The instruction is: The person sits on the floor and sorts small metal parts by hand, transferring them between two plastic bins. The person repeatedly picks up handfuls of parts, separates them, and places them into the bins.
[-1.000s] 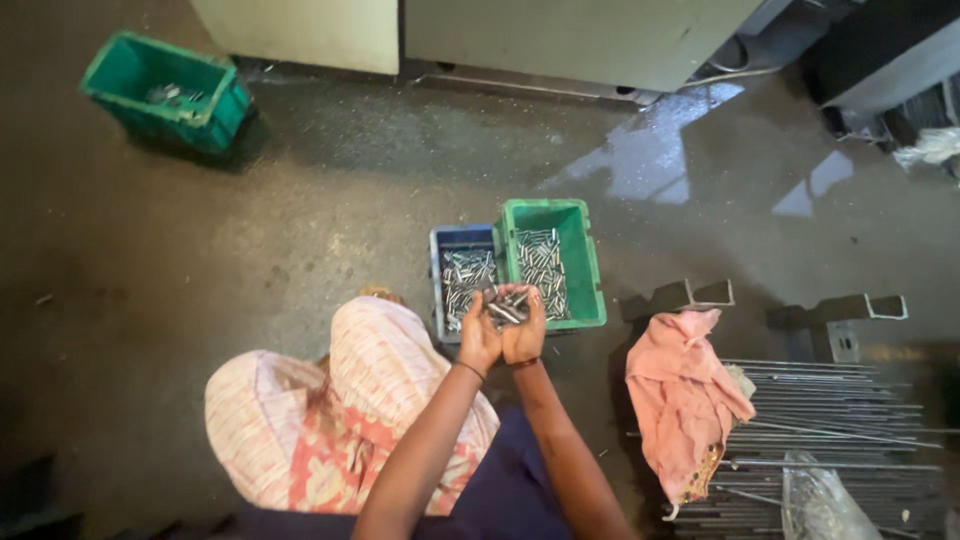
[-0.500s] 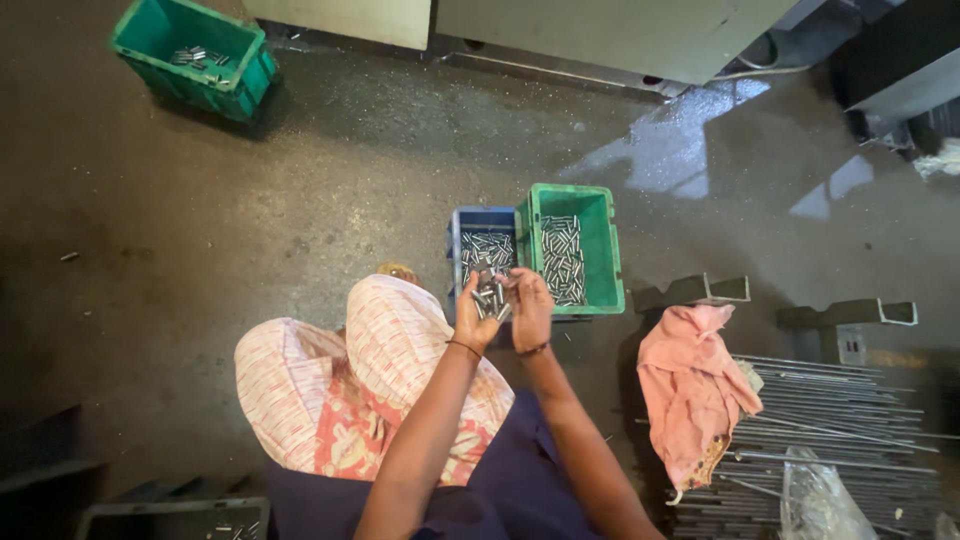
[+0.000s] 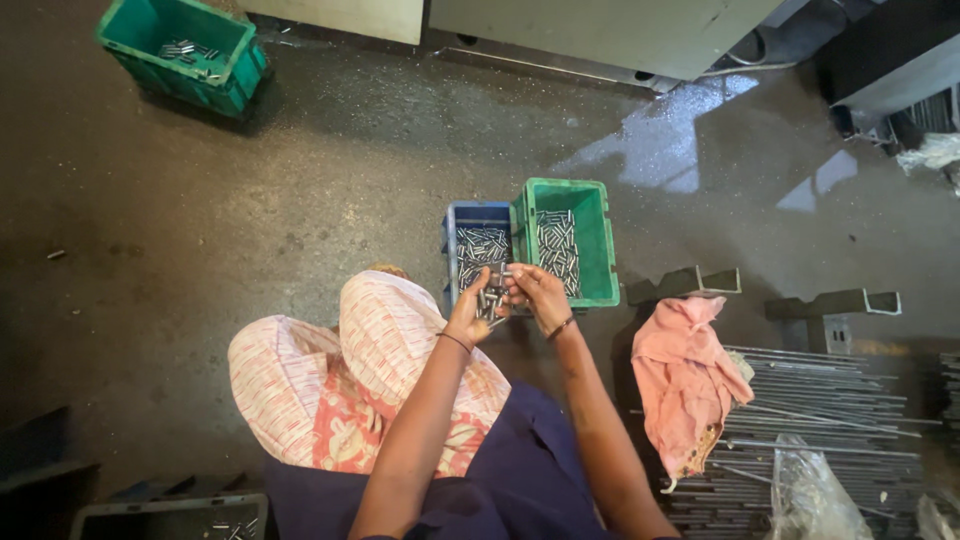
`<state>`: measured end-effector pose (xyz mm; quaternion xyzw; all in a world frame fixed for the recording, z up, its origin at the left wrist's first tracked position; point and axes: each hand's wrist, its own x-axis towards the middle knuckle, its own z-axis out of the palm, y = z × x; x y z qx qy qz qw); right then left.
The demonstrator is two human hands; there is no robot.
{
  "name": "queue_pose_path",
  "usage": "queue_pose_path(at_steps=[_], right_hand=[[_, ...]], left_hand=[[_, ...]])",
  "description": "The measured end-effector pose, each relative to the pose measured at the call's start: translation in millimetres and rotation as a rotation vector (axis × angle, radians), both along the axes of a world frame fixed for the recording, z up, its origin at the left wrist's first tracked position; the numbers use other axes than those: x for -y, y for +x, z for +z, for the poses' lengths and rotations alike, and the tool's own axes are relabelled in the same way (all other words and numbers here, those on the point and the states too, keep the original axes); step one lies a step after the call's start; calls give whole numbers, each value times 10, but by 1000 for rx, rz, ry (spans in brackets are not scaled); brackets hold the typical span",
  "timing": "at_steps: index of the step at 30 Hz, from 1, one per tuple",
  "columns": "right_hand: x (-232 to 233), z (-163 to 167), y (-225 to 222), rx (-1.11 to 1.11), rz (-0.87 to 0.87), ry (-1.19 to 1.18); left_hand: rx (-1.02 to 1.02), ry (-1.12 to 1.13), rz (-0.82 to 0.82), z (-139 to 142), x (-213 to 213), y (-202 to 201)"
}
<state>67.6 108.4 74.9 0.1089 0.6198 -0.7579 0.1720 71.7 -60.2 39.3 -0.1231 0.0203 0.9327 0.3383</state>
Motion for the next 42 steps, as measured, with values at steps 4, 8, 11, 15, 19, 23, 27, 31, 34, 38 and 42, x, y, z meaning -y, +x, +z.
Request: queue_pose_path(at_steps=[4,8,11,15,19,23,27,31,34,38,42], right_hand=[[-65,-95,-5,-53,60,121],[-48,-167,54,-62,72,167],[-61,-122,96,-12,-8,-151],[17,72,162,11,-9,-194],[350,193,300,-286,147,746],[639,183,440,-526,137,1105],[681,65,437,-660,83,1083],[457,21,301,-521,-43,449],[207,76,227,-105,-55,297],[46,56,187,-160,-10,345],[14,-92,132,-166,19,323]], left_hand=[[-33,-49,-42,31,-18,29],[-65,-116,-32,-5,-31,44],[-40,-124,-32,-22,-33,31],[-19,-144,64,-13,-29,41],[99,-288,72,29,-10,45],[169,-233,120,10,9,35],[119,-200,128,-42,10,26],[67,-195,168,-45,24,13],[55,-91,131,-29,20,4],[-17,-141,60,-3,-20,19],[-35,-151,0,0,-36,42]])
